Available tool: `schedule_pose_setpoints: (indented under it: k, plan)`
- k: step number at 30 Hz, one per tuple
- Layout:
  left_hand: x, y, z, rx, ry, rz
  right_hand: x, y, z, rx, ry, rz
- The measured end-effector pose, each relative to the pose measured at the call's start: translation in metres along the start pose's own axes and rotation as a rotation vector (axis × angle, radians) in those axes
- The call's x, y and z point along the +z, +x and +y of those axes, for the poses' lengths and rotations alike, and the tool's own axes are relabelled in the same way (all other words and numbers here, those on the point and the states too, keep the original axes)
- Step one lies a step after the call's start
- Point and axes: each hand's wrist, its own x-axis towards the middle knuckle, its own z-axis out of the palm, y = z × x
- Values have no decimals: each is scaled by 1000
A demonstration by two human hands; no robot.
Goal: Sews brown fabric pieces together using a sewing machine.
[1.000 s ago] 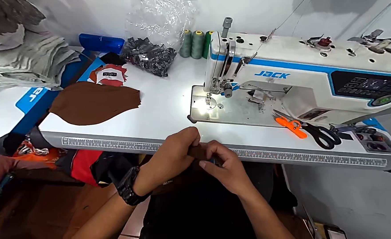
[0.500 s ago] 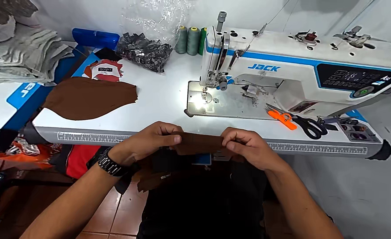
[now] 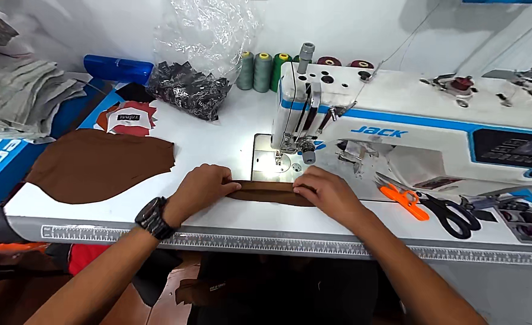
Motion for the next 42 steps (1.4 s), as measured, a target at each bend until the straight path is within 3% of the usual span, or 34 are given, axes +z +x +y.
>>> schedule_pose_setpoints:
  k: [3, 6, 8, 15, 23, 28, 32, 36, 42]
  plan:
    - [17, -13, 5, 238, 203, 308, 2, -8, -19, -7, -230, 47]
    - [34, -20, 20, 505, 232, 421, 12, -16, -51, 15, -213, 112]
    - [50, -23, 29, 598, 208, 425, 26, -21, -64, 34, -165, 97]
    - [73, -31, 17, 542, 201, 293, 32, -26, -60, 33, -218, 17]
    - [50, -21, 27, 596, 152, 406, 22, -9, -47, 85, -157, 117]
    - [37, 14, 11, 600, -12, 272, 13, 4, -14, 57, 45, 21]
    - [40, 17, 7, 633, -34, 312, 15, 2, -5, -10, 83, 75]
    - [36, 10, 11, 590, -51, 356, 8, -1, -12, 51, 110, 99]
    - [37, -4, 13, 707, 183, 336, -11, -1, -24, 98, 167, -75]
